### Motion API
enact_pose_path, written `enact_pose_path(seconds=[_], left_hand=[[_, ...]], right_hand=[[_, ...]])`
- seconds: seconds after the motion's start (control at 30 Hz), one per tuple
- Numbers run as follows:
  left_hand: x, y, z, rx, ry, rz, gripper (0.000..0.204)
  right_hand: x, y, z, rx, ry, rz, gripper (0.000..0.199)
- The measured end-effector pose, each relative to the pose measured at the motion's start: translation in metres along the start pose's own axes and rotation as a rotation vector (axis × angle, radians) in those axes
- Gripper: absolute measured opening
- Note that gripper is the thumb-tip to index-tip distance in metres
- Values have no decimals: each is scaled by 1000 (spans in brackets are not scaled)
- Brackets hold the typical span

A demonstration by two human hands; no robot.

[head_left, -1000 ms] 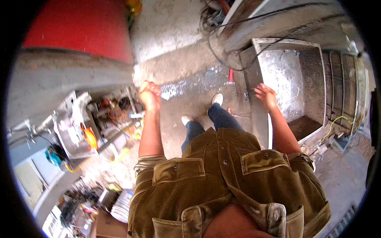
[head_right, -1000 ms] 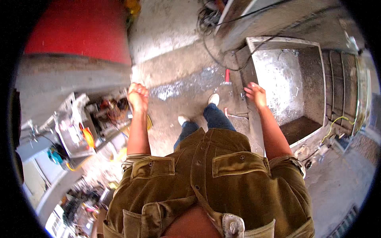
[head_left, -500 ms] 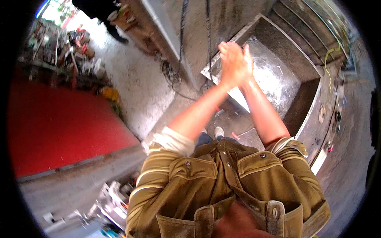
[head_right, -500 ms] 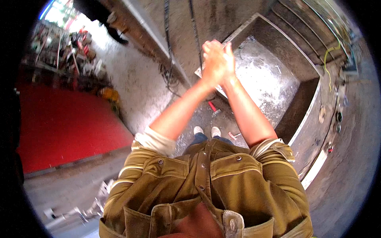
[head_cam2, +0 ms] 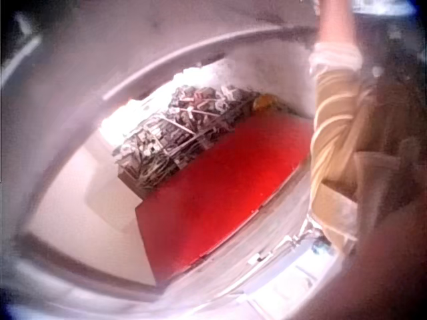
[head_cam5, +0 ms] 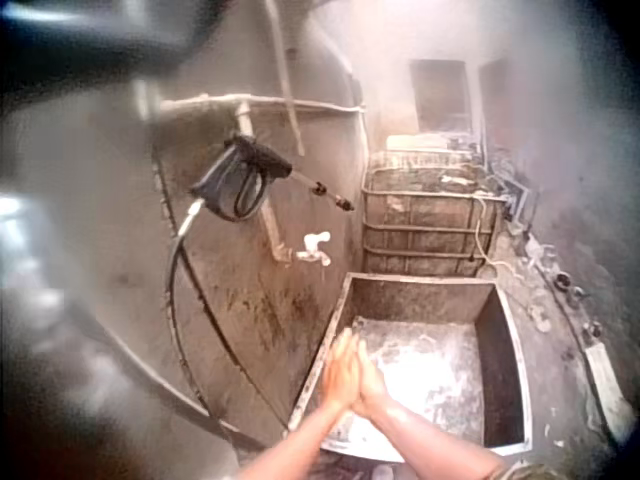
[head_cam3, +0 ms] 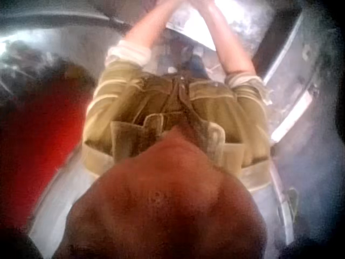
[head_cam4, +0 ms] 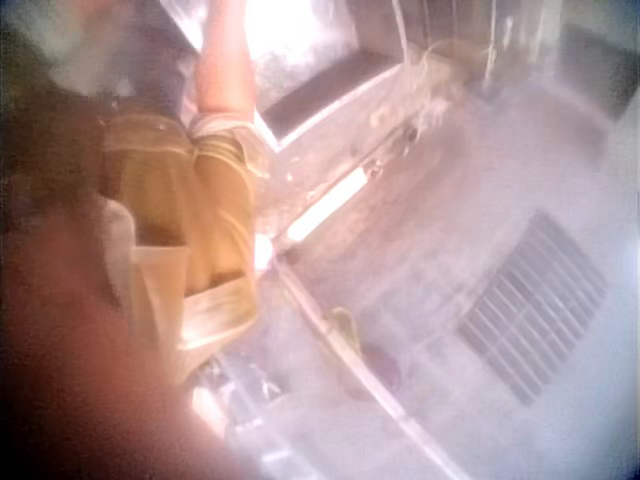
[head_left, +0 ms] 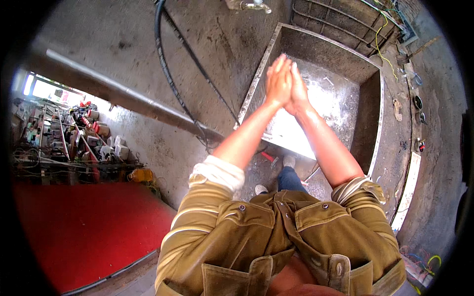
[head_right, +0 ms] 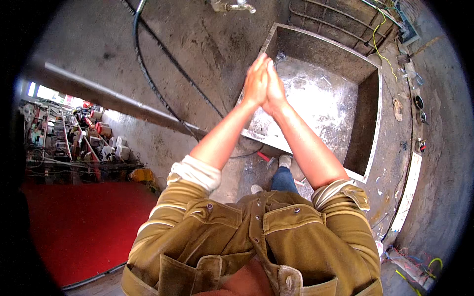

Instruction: The person assembles several black plastic parts and a metal mesh using a green string. They then carry the assembled parts and a metal bowl into a workshop and place them on a metal surface.

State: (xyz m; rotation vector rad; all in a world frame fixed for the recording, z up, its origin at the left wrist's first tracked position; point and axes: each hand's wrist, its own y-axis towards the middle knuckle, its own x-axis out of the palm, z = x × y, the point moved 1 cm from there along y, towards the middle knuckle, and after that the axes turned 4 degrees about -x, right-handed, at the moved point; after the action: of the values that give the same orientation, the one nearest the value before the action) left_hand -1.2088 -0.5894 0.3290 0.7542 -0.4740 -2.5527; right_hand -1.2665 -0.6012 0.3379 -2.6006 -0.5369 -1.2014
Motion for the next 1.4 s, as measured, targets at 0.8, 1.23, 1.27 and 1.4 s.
enact_pose_path(seconds=[0.8, 1.23, 1.27, 1.4], left_hand=[[73, 135, 2, -417, -1341, 60, 28], [59, 163, -21, 107, 810, -345, 20], [55, 164, -11, -91, 582, -430, 22], [36, 172, -24, -644, -1347, -734, 31]], right_hand=[[-34, 160, -46, 302, 525, -293, 26], [-43, 173, -31, 189, 133, 229, 37], [-44, 179, -32, 249, 310, -90, 41], [-29, 171, -41, 448, 769, -973, 60]])
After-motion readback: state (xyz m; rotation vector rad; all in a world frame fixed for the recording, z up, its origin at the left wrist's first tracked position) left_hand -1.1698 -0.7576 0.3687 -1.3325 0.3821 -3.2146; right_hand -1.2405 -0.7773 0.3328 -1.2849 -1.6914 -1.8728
